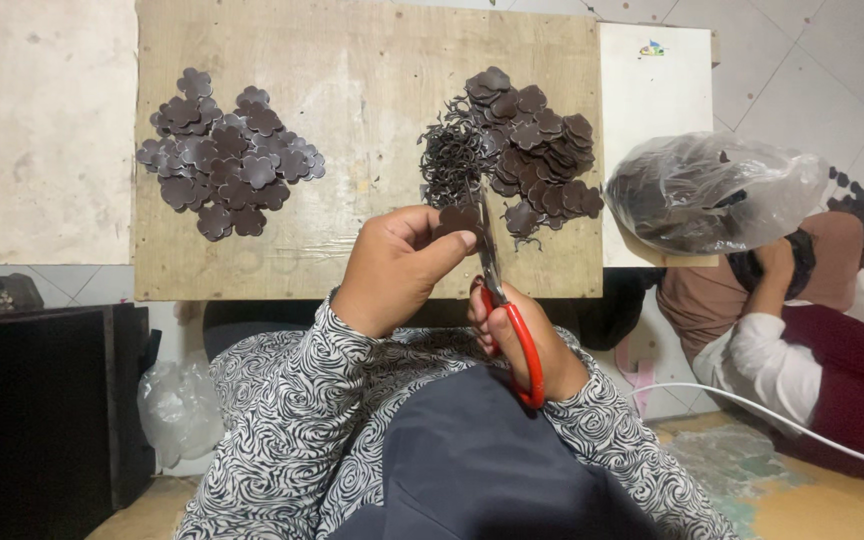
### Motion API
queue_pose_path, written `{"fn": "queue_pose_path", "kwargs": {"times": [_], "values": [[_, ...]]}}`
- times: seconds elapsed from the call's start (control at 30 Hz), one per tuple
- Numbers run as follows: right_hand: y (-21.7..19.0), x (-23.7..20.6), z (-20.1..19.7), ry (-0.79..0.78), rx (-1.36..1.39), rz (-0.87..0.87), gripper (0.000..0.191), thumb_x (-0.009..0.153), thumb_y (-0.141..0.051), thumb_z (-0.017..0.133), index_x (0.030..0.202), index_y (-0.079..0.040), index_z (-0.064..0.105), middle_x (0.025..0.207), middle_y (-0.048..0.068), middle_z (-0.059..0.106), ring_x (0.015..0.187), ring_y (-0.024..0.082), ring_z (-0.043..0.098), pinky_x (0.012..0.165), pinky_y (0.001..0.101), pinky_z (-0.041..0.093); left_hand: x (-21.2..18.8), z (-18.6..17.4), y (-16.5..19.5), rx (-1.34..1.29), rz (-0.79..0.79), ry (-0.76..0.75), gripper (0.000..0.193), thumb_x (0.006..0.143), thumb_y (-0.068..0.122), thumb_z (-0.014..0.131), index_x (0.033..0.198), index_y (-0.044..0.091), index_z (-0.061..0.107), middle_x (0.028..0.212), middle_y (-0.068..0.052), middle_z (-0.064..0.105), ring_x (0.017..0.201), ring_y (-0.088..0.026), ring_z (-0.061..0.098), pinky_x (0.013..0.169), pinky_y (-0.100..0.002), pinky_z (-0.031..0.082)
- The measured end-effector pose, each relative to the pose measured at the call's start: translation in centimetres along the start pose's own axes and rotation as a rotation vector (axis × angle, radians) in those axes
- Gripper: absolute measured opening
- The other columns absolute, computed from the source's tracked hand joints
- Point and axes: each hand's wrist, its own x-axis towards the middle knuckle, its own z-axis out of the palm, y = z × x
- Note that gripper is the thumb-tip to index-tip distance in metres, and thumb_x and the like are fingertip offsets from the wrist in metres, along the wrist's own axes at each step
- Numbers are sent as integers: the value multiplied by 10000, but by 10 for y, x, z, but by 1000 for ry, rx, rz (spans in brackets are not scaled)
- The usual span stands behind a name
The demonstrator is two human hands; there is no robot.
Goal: The person uses red-handled scissors to trim the edges of small dark brown flower-shaped pieces. They hold each piece in the left hand and cut with the right hand, placing finished pieces into a pile on the wooden board.
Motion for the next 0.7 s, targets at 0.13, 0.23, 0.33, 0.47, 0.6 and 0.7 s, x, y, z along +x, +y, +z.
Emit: {"fn": "queue_pose_path", "kwargs": {"times": [0.13,0.23,0.33,0.47,0.6,0.7], "values": [[-1,0,-1,-3,-14,-6,533,1021,-603,528,1001,-74,471,839,-25,397,707,67,363,622,223,353,0,-2,1,-10,7,-13,141,937,112,711,969,-24,732,858,7,740,752,-16,611,662,-194,501],[0,1,-2,-4,-26,-14,532,1019,-602,535,982,-76,469,836,-24,404,697,68,370,605,222,346,0,-4,2,13,-2,-5,140,942,115,722,950,-24,735,817,6,715,700,-20,565,609,-201,464],[0,0,-3,1,-43,1,534,1011,-610,530,978,-80,475,827,-25,409,682,62,369,580,216,340,0,-6,3,6,-29,-2,136,929,121,722,949,-13,737,808,4,717,677,-22,562,587,-201,456],[2,0,-5,10,-34,30,541,1000,-618,541,969,-82,475,820,-24,414,669,59,374,561,214,346,0,-6,6,-24,-20,-7,140,926,126,719,948,-12,734,832,-8,738,691,-24,580,601,-199,470],[2,0,-5,32,-45,45,550,995,-625,541,972,-78,484,825,-21,424,683,59,395,567,211,359,0,-5,8,-26,5,25,153,935,134,721,930,-18,735,836,-18,754,707,-27,611,629,-196,498],[1,0,-4,14,-12,45,555,994,-624,547,985,-74,479,838,-14,425,686,65,390,576,216,360,0,-4,8,-17,-13,39,157,930,139,717,915,-16,739,808,-6,747,679,-26,589,600,-199,481]]}}
